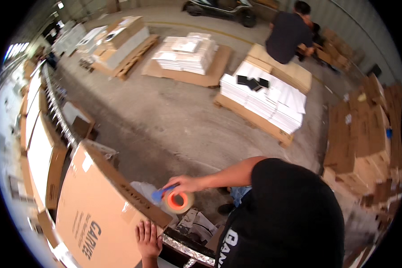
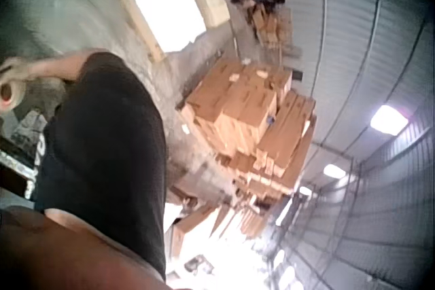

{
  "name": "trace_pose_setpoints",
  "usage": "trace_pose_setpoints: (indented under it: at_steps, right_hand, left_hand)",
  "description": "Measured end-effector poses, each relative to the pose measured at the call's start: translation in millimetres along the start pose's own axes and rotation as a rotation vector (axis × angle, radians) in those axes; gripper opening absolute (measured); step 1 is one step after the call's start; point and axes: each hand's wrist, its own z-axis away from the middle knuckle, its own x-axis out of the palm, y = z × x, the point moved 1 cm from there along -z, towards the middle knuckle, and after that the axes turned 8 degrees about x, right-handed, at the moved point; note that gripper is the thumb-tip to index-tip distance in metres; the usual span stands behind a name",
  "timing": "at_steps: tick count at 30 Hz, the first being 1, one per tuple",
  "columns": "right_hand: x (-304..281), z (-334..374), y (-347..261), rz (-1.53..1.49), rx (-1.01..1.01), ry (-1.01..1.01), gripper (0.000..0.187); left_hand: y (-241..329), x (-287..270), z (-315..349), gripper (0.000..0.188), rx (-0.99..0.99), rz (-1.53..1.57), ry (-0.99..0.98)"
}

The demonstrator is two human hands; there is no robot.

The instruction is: The person tapes cardboard boxes on a conveyor belt using a handheld tape dispenser. They apply tape to the seams of multiple boxes, occasionally flipping them over to seal different sides. The boxes are branded 'GARVEE' and are processed one at a time in a warehouse setting.

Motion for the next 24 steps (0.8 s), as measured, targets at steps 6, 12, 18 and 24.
trace_pose_setpoints:
  at_steps: [6,12,18,24]
  right_hand:
    - [95.3,52.1,61.1,-0.033,-0.154,-0.39,0.075]
    - [234.5,28.5,77.1,0.007,-0.089,-0.106,0.055]
    - [236.4,18.8,59.0,0.298,-0.267,-0.896,0.049]
    - [80.4,24.9,48.8,0.275,-0.286,-0.395,0.042]
  left_hand:
    - [5.4,-19.1,-15.9,0.062,0.033,0.055,0.034]
    - [4.8,-18.0,-20.2,0.065,0.067,0.067,0.039]
    - [8.1,-18.8,-23.4,0.066,0.025,0.08,-0.055]
    - [30.6,-36.1,-66.0,0.048,0.347,0.046,-0.363]
